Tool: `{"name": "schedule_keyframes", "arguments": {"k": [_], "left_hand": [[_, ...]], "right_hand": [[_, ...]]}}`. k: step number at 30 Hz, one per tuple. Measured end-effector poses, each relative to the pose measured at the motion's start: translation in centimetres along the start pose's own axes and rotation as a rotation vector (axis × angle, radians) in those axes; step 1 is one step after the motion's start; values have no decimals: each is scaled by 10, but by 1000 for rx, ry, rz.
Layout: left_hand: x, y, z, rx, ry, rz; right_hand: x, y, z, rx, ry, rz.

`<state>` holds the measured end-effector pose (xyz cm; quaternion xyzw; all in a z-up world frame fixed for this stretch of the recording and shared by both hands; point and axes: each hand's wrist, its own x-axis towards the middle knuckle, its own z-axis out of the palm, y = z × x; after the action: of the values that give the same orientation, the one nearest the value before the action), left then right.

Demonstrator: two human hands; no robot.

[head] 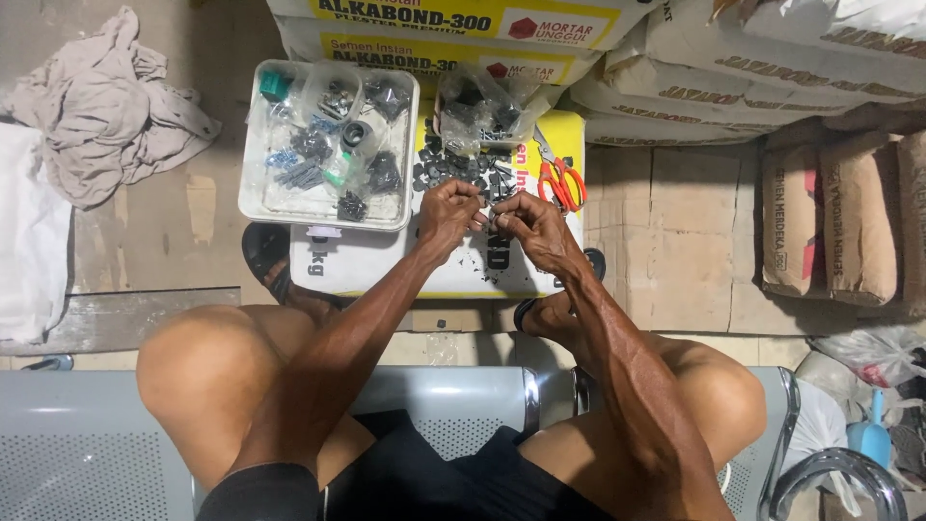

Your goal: Sorting and organizing small metal hardware components like nuts and bolts into a plastic storage tray.

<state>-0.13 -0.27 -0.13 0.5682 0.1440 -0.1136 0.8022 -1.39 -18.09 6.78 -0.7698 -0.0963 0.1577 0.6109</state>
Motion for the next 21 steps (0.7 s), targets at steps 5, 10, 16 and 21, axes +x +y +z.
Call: {"name": "schedule_keyframes", "arguments": {"k": [5,10,16,21], "left_hand": [[3,-7,1,-1,-4,14],[-1,-4,3,33,3,24],[-6,5,5,79,-15,53],[-17,16,26,225,-122,161]], "right_hand": [[1,9,-2,14,-5,15],[4,10,-2,-6,10,0],[5,7,-5,1,3,28],[11,15,-8,-69,74,20]]}}
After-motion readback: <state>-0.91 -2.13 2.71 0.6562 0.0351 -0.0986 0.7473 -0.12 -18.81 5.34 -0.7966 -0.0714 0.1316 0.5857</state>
